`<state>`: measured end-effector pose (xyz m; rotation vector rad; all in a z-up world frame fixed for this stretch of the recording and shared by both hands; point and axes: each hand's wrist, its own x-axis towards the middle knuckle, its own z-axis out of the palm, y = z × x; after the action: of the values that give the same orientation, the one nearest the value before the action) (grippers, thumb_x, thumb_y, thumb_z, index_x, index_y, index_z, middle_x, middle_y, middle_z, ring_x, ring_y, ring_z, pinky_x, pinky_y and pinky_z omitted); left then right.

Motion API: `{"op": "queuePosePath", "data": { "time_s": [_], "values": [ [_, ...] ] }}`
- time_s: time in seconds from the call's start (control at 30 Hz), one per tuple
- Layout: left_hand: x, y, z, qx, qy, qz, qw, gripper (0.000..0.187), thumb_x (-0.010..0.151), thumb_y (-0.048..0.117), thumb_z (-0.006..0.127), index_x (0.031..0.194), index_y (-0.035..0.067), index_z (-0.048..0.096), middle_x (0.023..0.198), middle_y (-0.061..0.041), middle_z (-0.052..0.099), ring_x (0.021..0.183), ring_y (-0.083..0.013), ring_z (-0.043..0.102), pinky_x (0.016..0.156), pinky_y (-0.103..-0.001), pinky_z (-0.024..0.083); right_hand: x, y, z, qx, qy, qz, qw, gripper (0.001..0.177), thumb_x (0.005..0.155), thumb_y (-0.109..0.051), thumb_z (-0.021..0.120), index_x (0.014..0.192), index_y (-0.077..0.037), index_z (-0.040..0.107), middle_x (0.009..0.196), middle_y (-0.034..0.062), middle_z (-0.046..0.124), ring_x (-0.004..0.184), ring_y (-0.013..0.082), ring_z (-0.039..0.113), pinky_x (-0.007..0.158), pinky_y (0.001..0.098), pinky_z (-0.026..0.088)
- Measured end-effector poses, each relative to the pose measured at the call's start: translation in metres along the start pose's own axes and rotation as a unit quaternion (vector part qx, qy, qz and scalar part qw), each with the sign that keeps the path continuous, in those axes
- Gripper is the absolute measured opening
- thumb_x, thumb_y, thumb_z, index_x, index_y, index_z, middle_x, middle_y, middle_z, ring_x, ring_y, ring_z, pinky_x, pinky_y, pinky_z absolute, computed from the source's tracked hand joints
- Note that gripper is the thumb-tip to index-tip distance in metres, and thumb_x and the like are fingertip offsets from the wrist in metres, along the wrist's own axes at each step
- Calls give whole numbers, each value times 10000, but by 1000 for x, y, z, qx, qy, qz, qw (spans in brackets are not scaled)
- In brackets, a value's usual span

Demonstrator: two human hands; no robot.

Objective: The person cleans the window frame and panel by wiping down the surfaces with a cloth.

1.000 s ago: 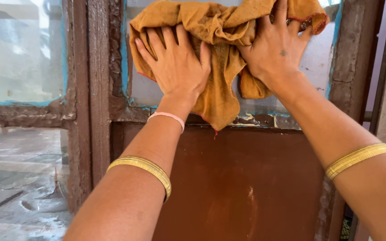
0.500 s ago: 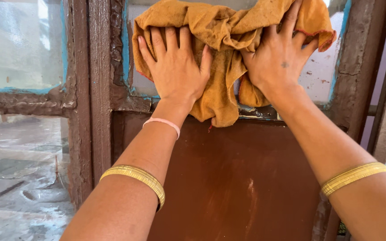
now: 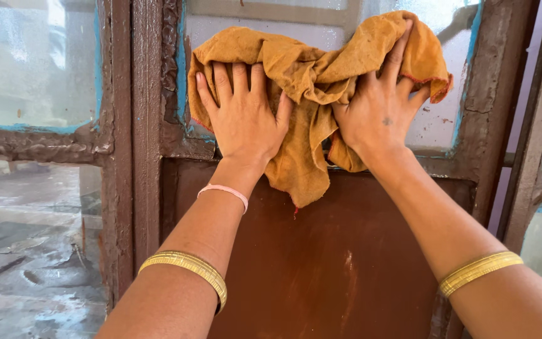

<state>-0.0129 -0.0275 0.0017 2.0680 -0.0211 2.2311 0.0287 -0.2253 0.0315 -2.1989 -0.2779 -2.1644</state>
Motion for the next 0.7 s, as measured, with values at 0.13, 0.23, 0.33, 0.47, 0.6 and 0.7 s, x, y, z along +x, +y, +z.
{"op": "queuePosePath", "data": {
  "time_s": [0.13,0.23,0.33,0.47,0.6,0.7],
  "values": [
    [-4,-2,2,-5,11,-1,1000,647,938,492,597,1386,31,524,1427,-190,473,1440,-440,281,1211,-628,104,-9,1,5,1,35,-23,999,858,1055,-654,543,1705,-140,322,1700,267,-19,1318,566,474,1040,781,223],
    [-7,-3,5,-4,32,-7,999,569,961,395,621,1399,44,522,1453,-173,475,1463,-422,298,1237,-613,124,-13,2,7,-23,69,-72,995,787,1100,-639,521,1666,-110,378,1690,268,-41,1367,554,462,1065,772,216],
    [-10,-4,5,-15,57,-12,998,561,995,340,629,1443,26,504,1464,-167,473,1474,-420,305,1248,-596,140,-9,-3,0,3,18,-95,995,753,1088,-621,489,1633,-106,423,1701,263,-50,1352,553,461,1102,779,194],
    [-7,-5,1,-32,33,-30,998,599,942,347,629,1433,28,499,1448,-192,470,1455,-436,301,1230,-591,121,0,-18,-7,36,-5,-142,989,748,1060,-621,484,1613,-117,473,1723,246,-33,1370,577,429,1073,801,156],
    [0,-11,3,-38,-8,-30,999,639,995,440,590,1476,38,465,1500,-231,438,1469,-463,256,1230,-583,82,13,-36,-3,42,14,-162,986,824,999,-655,507,1625,-120,475,1697,264,-5,1330,602,419,1085,793,138],
    [18,-29,5,42,-57,-10,997,551,944,419,554,1455,221,498,1583,-199,381,1510,-423,218,1244,-545,69,34,-45,-3,23,86,-196,977,844,985,-695,508,1616,-135,490,1649,263,116,1336,582,405,1013,782,165]
  ]
}}
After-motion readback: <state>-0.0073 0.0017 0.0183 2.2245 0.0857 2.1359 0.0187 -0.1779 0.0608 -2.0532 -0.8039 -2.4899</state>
